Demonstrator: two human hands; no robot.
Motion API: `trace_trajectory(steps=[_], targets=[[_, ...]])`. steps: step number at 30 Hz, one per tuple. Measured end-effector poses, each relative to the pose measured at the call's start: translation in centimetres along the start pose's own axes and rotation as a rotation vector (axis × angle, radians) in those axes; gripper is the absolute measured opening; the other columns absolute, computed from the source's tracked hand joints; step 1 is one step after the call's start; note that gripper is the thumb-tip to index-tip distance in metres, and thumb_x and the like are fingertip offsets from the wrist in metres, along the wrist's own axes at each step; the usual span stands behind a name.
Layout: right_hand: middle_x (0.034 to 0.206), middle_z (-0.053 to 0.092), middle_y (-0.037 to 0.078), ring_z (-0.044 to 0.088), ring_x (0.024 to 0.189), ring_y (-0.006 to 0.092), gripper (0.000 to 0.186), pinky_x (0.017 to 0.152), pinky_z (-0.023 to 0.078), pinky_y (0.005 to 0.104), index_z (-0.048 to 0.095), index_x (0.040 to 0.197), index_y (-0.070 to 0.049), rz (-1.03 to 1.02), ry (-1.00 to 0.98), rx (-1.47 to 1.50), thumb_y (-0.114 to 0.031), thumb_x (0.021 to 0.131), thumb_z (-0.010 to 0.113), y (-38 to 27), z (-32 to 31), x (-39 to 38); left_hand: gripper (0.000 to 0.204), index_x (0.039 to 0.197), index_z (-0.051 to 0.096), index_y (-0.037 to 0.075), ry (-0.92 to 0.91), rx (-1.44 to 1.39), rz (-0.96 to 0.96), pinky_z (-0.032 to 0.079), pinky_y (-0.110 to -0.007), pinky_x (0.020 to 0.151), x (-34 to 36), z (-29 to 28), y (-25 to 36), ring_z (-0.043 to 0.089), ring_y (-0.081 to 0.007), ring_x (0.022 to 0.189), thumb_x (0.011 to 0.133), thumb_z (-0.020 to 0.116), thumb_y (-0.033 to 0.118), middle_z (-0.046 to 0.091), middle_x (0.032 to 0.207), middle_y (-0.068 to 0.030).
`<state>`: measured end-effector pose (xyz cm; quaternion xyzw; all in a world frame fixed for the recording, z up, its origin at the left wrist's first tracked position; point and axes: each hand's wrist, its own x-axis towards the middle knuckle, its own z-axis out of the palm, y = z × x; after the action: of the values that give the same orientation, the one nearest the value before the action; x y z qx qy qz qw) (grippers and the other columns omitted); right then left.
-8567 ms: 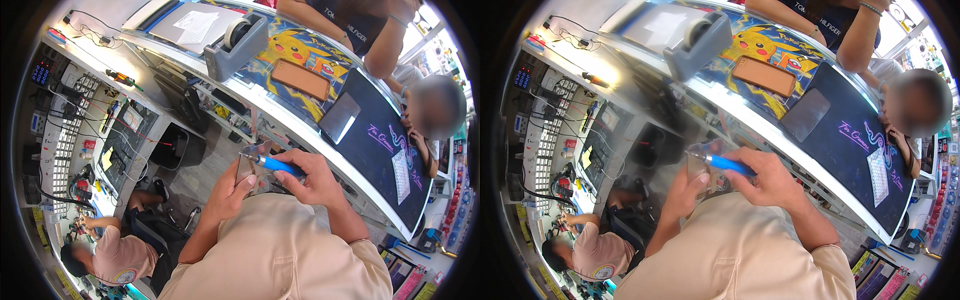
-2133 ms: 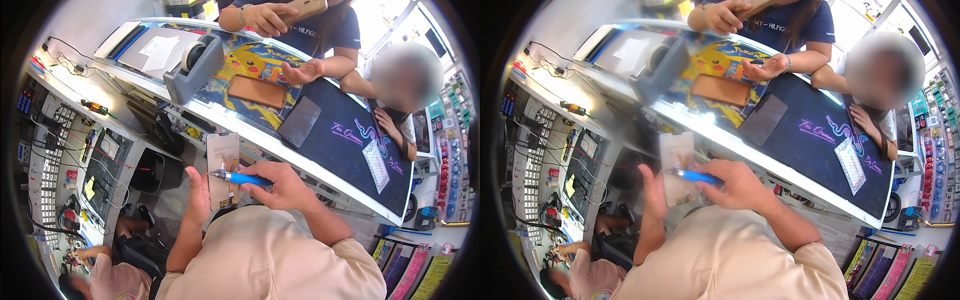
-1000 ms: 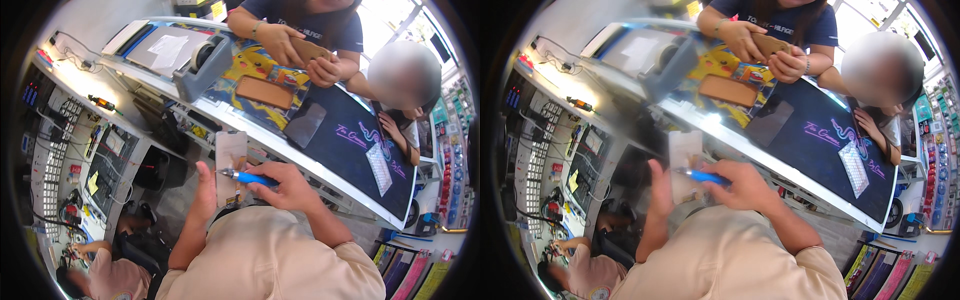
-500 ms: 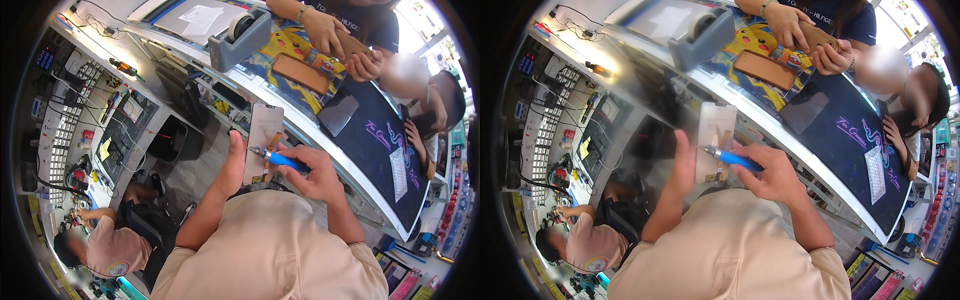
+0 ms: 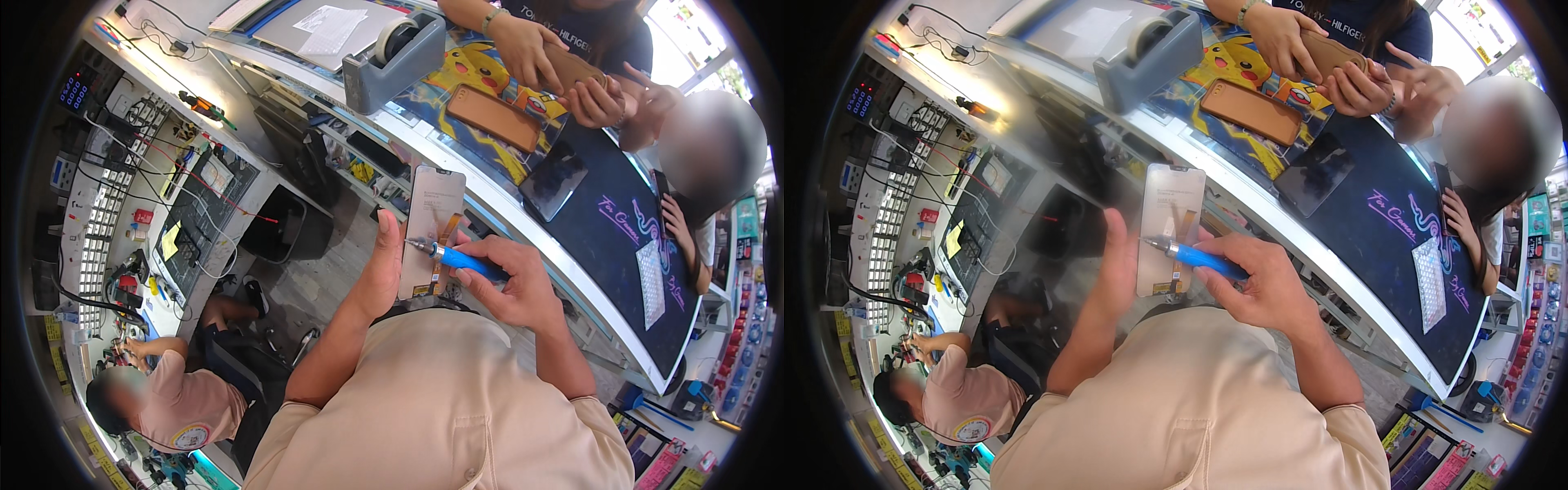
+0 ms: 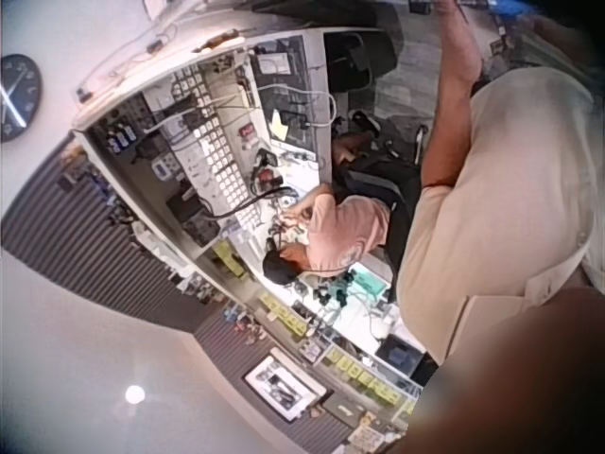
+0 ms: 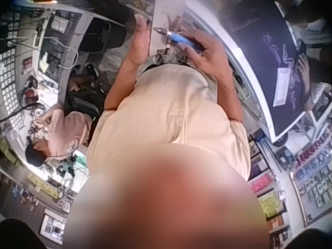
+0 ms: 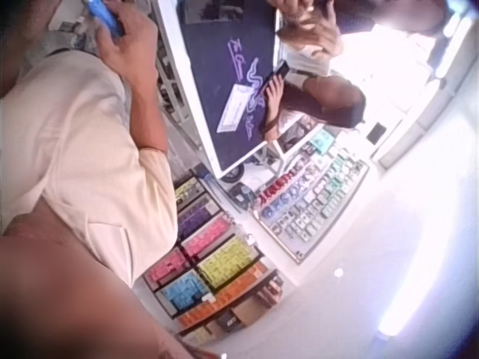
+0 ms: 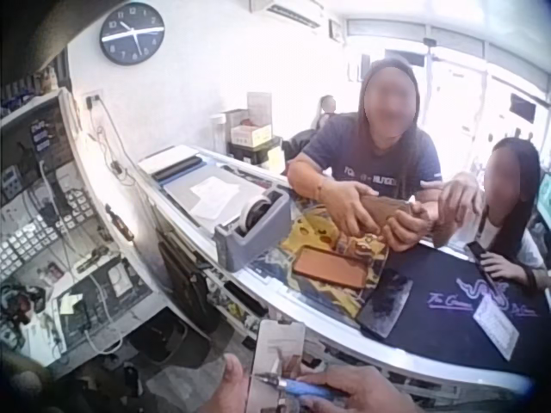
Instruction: The person retrieves a smartphone from a shelf, removes it from bubble wrap, and uses a blue electric screwdriver to remove screws from the back of the device. The person then removes the back cover and continues to work on the internal components.
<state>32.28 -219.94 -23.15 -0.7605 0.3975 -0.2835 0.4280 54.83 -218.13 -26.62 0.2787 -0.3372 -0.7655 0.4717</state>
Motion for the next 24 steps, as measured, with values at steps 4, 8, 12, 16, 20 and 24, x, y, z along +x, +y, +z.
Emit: trace_trajectory(steps=[4, 8, 12, 16, 20, 24], targets=[[0.097, 0.077, 0.014, 0.072, 0.079, 0.0258, 0.030, 0.075, 0.057, 0.0331, 0.078, 0.117, -0.005, -0.001, 0.001, 0.000, -0.013, 0.089, 0.077, -0.05, -0.03, -0.02, 0.109, 0.151, 0.052, 0.003, 0.004, -0.002, 0.006, 0.056, -0.033, 0.097, 0.01, -0.05, -0.10, 0.067, -0.0182, 0.118, 0.095, 0.023, 0.092, 0.068, 0.128, -0.0093], [0.097, 0.077, 0.014, 0.072, 0.080, 0.0264, 0.029, 0.076, 0.058, 0.0339, 0.078, 0.117, -0.004, -0.016, 0.012, 0.011, -0.013, 0.089, 0.077, 0.13, 0.19, 0.06, 0.108, 0.151, 0.052, 0.003, 0.005, -0.005, 0.007, 0.056, -0.034, 0.098, -0.08, -0.01, -0.09, 0.067, -0.0183, 0.118, 0.095, 0.024, 0.091, 0.068, 0.128, -0.0094], [0.098, 0.077, 0.014, 0.073, 0.080, 0.0267, 0.029, 0.077, 0.058, 0.0344, 0.078, 0.117, -0.004, -0.025, 0.021, 0.022, -0.013, 0.089, 0.077, 0.20, 0.32, 0.13, 0.107, 0.152, 0.051, 0.003, 0.008, -0.045, 0.010, 0.056, -0.034, 0.098, -0.12, 0.07, -0.11, 0.067, -0.0185, 0.118, 0.096, 0.025, 0.091, 0.068, 0.128, -0.0091], [0.098, 0.077, 0.015, 0.073, 0.080, 0.0266, 0.029, 0.077, 0.058, 0.0340, 0.078, 0.117, -0.004, 0.011, 0.005, 0.014, -0.013, 0.089, 0.078, 0.02, 0.21, 0.11, 0.107, 0.152, 0.050, 0.003, 0.006, -0.056, 0.012, 0.056, -0.033, 0.098, -0.12, 0.08, -0.08, 0.067, -0.0182, 0.118, 0.096, 0.025, 0.090, 0.068, 0.127, -0.0087], [0.096, 0.077, 0.014, 0.072, 0.079, 0.0261, 0.028, 0.076, 0.058, 0.0334, 0.078, 0.116, -0.004, 0.005, 0.003, 0.014, -0.012, 0.089, 0.077, -0.11, 0.15, 0.23, 0.106, 0.152, 0.050, 0.003, 0.026, -0.058, 0.010, 0.056, -0.034, 0.097, -0.14, 0.14, -0.08, 0.066, -0.0177, 0.117, 0.097, 0.025, 0.090, 0.067, 0.128, -0.0084], [0.094, 0.076, 0.014, 0.072, 0.077, 0.0254, 0.027, 0.073, 0.056, 0.0329, 0.079, 0.115, -0.005, 0.015, -0.002, -0.004, -0.012, 0.089, 0.077, -0.06, 0.10, 0.31, 0.106, 0.152, 0.051, 0.004, 0.032, -0.044, 0.004, 0.056, -0.034, 0.097, -0.14, 0.13, 0.00, 0.066, -0.0177, 0.117, 0.097, 0.024, 0.090, 0.067, 0.128, -0.0085]])
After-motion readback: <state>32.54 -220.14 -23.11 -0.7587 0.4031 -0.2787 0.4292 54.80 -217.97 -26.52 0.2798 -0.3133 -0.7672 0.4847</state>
